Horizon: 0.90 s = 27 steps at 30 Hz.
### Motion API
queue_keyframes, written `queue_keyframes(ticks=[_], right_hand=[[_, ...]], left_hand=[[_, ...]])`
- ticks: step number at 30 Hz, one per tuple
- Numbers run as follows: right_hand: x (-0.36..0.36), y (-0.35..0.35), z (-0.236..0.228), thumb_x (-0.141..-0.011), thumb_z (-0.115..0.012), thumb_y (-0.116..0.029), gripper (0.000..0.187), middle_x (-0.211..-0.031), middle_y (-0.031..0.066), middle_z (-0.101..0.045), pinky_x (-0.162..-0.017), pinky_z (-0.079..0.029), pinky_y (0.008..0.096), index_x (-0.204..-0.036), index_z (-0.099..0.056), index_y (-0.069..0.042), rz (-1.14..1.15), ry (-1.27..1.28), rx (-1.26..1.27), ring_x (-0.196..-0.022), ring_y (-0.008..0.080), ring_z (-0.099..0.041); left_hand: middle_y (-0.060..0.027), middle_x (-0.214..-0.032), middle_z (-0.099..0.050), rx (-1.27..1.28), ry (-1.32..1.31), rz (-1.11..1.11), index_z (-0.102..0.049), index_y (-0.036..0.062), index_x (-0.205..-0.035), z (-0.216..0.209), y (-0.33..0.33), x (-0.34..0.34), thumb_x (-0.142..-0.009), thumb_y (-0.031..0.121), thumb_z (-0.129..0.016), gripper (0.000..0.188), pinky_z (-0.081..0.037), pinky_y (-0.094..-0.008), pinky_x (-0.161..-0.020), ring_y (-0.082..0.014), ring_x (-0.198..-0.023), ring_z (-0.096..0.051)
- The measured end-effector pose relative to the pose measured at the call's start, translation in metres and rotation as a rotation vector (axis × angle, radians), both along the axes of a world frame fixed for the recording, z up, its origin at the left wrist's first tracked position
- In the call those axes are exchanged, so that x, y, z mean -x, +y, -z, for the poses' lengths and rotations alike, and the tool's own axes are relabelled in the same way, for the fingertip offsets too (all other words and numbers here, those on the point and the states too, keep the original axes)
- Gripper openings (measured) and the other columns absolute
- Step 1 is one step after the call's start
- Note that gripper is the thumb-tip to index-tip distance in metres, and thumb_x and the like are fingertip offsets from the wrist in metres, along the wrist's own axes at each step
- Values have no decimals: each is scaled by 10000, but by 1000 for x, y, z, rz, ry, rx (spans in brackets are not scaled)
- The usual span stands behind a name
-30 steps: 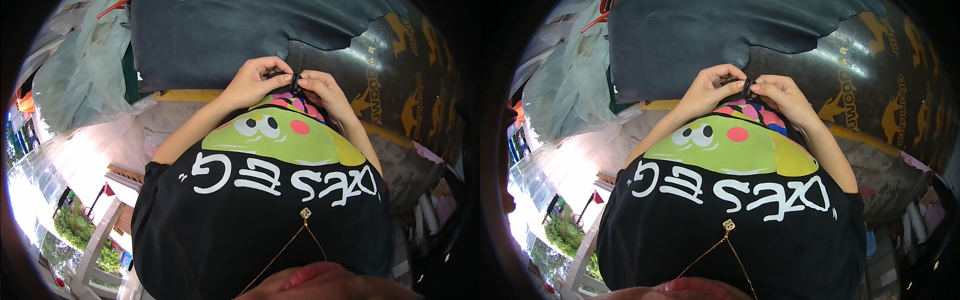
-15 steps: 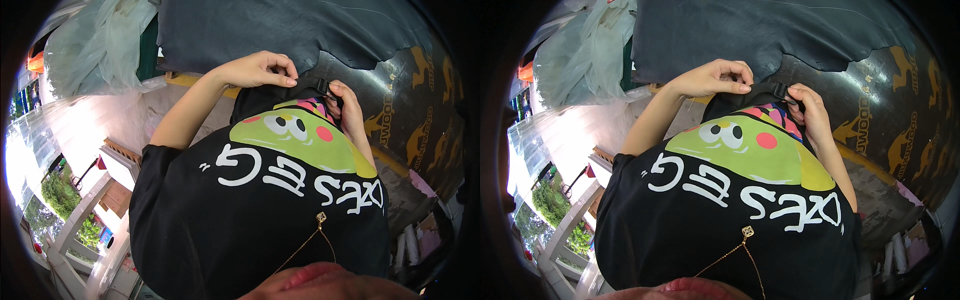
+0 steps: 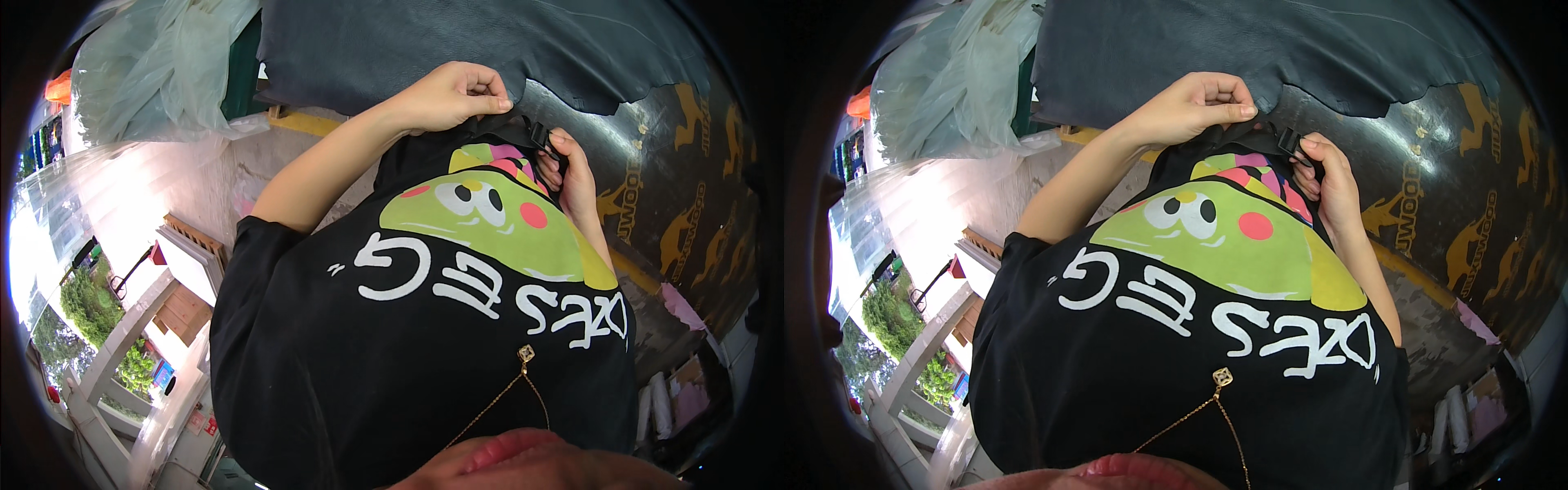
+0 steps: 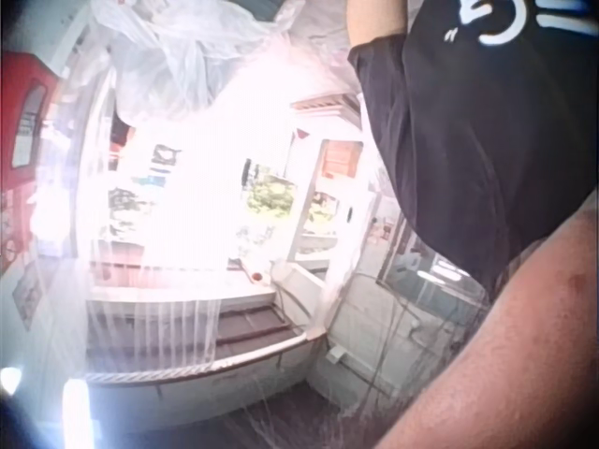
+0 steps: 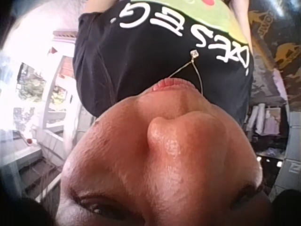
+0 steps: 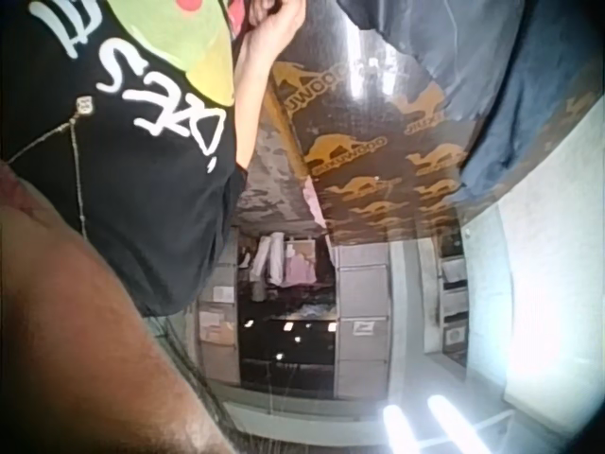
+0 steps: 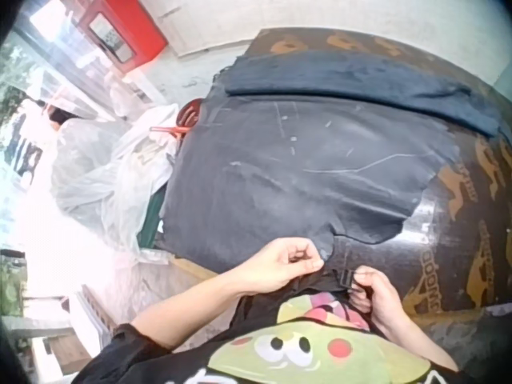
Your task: The person folds a large piece of dark fabric on a workbench, then carries it to a pile of other materials. They return to the workbench and begin attaching small black fasteners to the folded fabric by hand.
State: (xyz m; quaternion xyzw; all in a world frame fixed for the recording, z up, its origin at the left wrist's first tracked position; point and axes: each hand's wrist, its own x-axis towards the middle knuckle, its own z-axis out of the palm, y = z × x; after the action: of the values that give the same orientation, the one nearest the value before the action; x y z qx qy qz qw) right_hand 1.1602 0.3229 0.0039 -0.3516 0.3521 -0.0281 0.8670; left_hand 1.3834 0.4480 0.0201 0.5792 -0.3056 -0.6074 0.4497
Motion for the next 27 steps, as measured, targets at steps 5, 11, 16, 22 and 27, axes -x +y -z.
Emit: queue_keyframes(ticks=[5,11,16,22,27], right_hand=[[4,-1,8,-991,-505,-264,272,-611,-45,-426,-422,-241,206,-863,-561,-31,25,-42,-15,-448,37,-326],[2,-4,9,-998,-496,-279,278,-620,-46,-427,-420,-252,204,-861,-547,-43,2,-50,2,-446,37,-327],[4,-5,13,-1005,-478,-277,288,-616,-41,-423,-413,-258,211,-868,-541,-32,16,-110,-67,-438,46,-331],[7,-4,20,-1009,-465,-274,300,-617,-36,-427,-407,-270,216,-867,-544,-22,21,-143,-73,-439,50,-341],[6,-5,19,-1005,-472,-263,297,-608,-38,-427,-409,-262,218,-858,-556,-20,-6,-138,-37,-441,50,-347]], left_hand=[[3,-838,-656,25,-79,-85,-681,20,-915,13,-16,8,-959,198,-685,183,-456,-229,-766,-60,-809,-576],[-2,-825,-665,61,-146,-96,-689,17,-907,19,-35,16,-939,189,-704,176,-445,-223,-697,-60,-773,-570],[20,-877,-667,127,-16,-13,-674,42,-928,29,-31,22,-955,247,-702,208,-453,-214,-727,-44,-813,-567],[5,-944,-706,-3,72,-26,-675,84,-949,10,-1,7,-993,327,-639,249,-459,-210,-781,-35,-828,-584],[-42,-1000,-729,13,63,66,-677,52,-1037,14,13,1,-1021,284,-596,247,-478,-225,-832,-75,-897,-633]])
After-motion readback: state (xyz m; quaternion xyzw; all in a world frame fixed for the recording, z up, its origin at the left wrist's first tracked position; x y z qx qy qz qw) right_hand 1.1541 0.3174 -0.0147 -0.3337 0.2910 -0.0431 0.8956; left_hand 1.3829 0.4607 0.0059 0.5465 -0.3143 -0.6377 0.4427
